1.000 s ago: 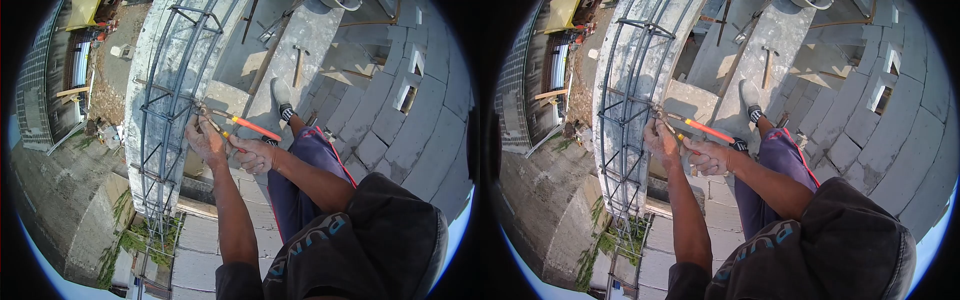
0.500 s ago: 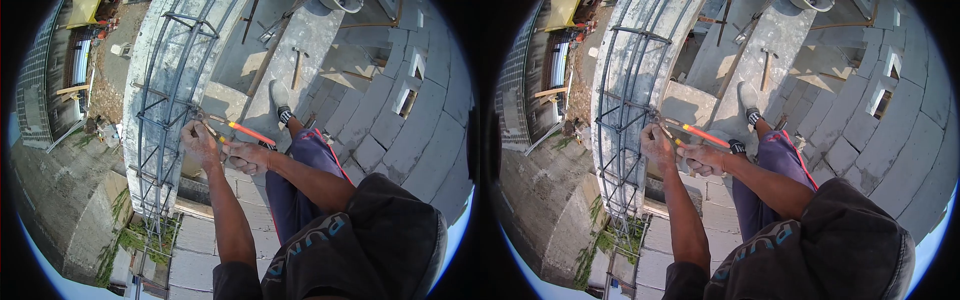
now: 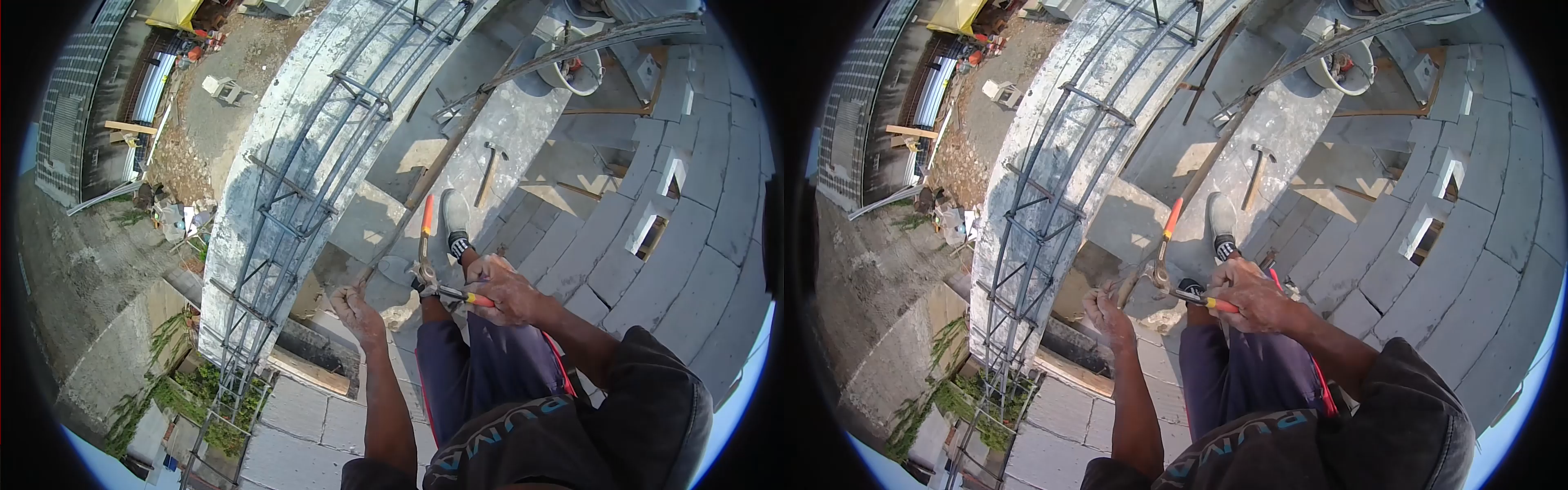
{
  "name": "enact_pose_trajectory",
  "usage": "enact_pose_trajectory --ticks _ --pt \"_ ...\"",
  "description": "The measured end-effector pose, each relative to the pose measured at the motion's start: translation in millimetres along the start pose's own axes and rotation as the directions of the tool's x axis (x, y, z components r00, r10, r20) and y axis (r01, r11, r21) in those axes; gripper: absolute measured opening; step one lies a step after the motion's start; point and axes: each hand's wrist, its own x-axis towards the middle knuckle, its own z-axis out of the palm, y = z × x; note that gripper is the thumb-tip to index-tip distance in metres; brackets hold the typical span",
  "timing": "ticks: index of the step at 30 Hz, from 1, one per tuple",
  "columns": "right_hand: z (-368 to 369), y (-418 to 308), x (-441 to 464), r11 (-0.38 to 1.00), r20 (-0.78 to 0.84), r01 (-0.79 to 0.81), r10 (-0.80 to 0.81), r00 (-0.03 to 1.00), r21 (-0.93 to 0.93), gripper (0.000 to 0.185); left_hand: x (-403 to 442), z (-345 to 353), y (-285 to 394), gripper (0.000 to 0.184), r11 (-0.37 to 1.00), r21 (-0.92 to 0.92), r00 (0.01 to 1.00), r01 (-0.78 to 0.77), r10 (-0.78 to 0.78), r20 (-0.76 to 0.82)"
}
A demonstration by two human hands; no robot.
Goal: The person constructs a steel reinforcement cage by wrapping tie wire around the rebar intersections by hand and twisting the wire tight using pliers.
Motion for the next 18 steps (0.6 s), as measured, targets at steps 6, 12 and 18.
enact_pose_trajectory --ticks 6,12,18 --pt "-90.1 -27.8 17.5 0.928 -0.328 0.300 -0.361 0.873 -0.223 0.028 -3.5 33.3 32.5 0.012 0.995 -0.027 0.984 0.096 -0.091 0.155" --pt "-160.1 -61.0 81.5 0.942 -0.602 0.162 -0.314 0.734 -0.294 0.041 -13.5 47.9 66.9 0.010 0.948 -0.280 0.963 0.153 -0.080 0.257" --pt "-199.8 -78.2 142.2 0.888 -0.653 -0.098 -0.251 0.714 -0.449 0.043 -30.2 35.1 60.0 0.009 0.939 -0.262 0.966 0.224 -0.178 0.189"
